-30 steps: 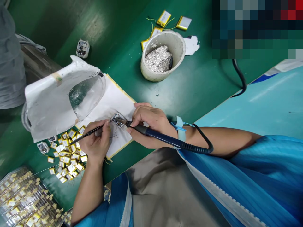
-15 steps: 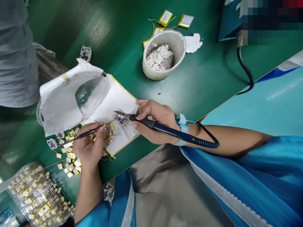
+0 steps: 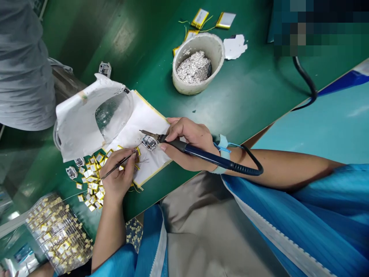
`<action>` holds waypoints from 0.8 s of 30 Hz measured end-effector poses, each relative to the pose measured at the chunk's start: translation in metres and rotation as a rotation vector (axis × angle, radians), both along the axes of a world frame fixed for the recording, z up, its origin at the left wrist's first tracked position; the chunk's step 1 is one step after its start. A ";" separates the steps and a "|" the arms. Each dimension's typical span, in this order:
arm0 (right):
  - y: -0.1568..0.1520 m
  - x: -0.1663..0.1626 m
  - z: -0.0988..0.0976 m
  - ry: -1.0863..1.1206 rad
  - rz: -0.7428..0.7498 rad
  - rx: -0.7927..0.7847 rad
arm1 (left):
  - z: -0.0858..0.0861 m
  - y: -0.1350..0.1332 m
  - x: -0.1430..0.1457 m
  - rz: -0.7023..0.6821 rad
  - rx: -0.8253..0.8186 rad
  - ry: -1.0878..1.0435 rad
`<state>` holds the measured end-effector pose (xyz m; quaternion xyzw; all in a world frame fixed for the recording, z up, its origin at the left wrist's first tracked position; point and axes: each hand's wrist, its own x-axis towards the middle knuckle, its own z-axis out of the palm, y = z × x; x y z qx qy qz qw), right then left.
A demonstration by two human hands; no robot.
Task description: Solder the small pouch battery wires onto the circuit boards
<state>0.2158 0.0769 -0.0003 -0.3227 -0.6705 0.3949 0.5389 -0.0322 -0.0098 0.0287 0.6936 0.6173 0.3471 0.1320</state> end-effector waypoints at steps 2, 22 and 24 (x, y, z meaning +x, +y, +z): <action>0.001 0.000 0.000 0.010 0.005 0.005 | 0.005 -0.002 -0.002 0.005 0.003 0.003; 0.000 0.001 0.003 0.009 0.021 -0.009 | 0.003 -0.033 -0.023 -0.316 -0.024 0.163; 0.000 0.001 0.004 -0.004 0.018 -0.005 | 0.002 -0.031 -0.022 -0.326 -0.005 0.167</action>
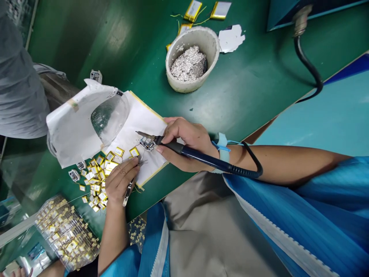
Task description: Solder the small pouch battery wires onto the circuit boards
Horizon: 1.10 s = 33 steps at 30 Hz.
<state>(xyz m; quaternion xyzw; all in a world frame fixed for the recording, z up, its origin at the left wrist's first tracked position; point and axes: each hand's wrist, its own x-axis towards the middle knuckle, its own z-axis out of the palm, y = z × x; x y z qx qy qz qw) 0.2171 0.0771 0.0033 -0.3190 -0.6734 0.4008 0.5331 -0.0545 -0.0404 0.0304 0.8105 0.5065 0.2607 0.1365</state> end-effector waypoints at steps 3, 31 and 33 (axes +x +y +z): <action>0.000 0.000 0.001 -0.001 -0.005 0.016 | -0.003 0.003 0.002 -0.007 0.041 -0.002; 0.001 -0.002 -0.005 0.017 -0.014 0.064 | 0.006 0.014 0.007 0.365 0.165 -0.388; 0.000 -0.003 -0.006 0.024 -0.026 0.071 | 0.007 0.016 0.009 0.376 0.136 -0.287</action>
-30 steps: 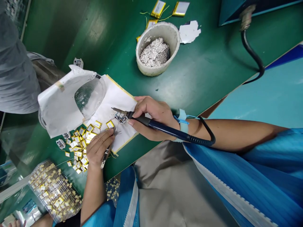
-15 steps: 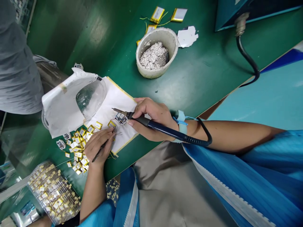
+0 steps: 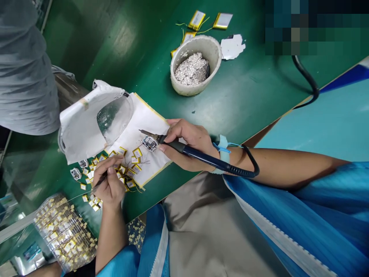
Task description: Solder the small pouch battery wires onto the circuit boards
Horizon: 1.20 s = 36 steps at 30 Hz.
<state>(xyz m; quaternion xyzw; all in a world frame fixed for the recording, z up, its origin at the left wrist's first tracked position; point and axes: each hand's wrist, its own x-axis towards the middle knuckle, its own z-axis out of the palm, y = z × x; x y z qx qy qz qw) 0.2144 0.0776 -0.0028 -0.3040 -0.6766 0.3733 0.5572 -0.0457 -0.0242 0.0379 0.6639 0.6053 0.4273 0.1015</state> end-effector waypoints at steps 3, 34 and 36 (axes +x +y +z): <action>0.000 0.000 0.000 -0.024 -0.030 -0.005 | 0.003 0.005 0.002 -0.090 -0.201 0.278; 0.006 -0.042 -0.003 -0.413 0.132 0.085 | -0.026 0.010 0.001 0.018 -0.148 0.099; 0.007 -0.041 -0.003 -0.392 0.122 0.061 | -0.026 0.010 -0.001 0.041 -0.152 0.095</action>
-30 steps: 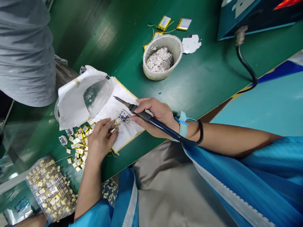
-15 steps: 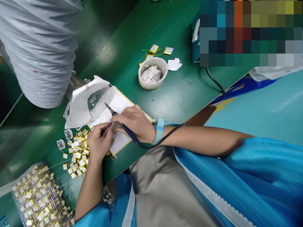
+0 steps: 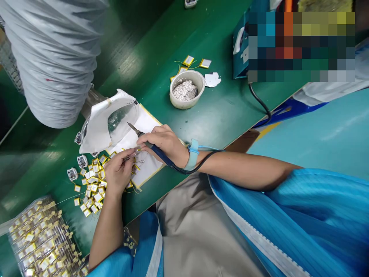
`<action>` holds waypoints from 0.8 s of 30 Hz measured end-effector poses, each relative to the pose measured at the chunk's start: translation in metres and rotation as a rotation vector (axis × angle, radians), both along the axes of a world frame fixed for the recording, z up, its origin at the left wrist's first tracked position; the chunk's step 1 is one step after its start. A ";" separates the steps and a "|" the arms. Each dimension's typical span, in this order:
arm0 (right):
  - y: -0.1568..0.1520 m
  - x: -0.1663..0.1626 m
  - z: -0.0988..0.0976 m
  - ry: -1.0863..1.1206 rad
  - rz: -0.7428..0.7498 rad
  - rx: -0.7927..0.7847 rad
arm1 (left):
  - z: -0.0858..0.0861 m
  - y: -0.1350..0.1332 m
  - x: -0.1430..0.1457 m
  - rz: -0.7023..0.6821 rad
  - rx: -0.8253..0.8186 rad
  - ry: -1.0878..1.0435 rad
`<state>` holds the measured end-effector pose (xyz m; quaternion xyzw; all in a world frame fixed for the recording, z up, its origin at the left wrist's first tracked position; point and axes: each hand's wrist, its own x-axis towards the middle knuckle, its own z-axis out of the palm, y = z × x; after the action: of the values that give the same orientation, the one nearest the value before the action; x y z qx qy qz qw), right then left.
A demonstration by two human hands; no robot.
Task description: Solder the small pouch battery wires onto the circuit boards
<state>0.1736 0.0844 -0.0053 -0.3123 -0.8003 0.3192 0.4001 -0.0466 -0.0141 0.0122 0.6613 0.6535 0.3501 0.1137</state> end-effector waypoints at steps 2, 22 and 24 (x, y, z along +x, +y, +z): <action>0.001 0.001 0.001 -0.006 -0.011 -0.027 | 0.001 0.000 0.000 0.021 -0.011 -0.021; -0.003 -0.001 -0.003 -0.001 -0.030 0.077 | -0.003 0.000 0.004 0.015 -0.048 -0.014; -0.003 -0.001 -0.004 0.008 -0.058 0.106 | -0.002 0.000 0.004 0.014 -0.035 0.013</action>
<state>0.1722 0.0816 -0.0093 -0.3124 -0.8050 0.2658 0.4286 -0.0427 -0.0141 0.0100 0.6569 0.6649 0.3352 0.1183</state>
